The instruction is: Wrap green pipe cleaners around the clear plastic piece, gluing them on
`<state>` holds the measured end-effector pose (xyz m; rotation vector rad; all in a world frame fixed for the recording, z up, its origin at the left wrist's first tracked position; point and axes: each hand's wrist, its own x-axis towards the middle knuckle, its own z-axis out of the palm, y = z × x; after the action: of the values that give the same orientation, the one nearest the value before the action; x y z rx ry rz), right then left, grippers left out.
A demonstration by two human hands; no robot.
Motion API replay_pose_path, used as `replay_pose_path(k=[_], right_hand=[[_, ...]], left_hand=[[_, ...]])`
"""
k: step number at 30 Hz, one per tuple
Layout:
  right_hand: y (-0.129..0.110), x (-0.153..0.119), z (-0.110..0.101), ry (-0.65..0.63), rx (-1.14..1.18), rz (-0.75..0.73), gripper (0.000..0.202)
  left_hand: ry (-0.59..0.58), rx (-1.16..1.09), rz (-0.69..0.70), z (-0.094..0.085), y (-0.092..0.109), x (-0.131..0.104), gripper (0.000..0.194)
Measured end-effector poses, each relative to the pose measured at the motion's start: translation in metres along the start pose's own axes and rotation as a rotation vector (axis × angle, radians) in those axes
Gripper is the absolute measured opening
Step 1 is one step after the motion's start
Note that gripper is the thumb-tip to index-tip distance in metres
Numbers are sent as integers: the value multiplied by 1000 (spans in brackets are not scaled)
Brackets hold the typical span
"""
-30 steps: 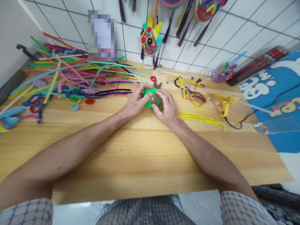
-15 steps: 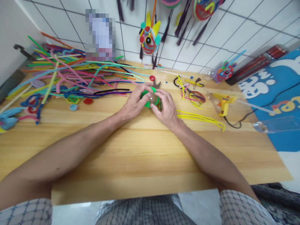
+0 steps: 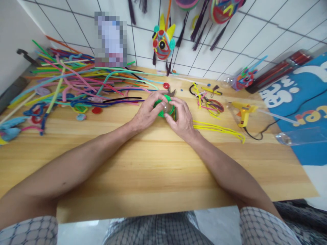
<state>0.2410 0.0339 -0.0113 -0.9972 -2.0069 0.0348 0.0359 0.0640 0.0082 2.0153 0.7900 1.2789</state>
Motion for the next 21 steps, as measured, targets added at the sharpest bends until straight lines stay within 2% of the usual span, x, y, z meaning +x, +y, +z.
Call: replay_pose_path(k=[8,15,21], right_hand=[[-1,1,-1,-11,0,8,42],[-3,2,-3,-39,-3,29,43],[-3,2,-3,-37,-8,21,44]], left_hand=[[8,-55,-8,2,-2,0,25],[17,-112,-82,4,-5,-1,32],[8,-154,-121,4,-6,-1,28]])
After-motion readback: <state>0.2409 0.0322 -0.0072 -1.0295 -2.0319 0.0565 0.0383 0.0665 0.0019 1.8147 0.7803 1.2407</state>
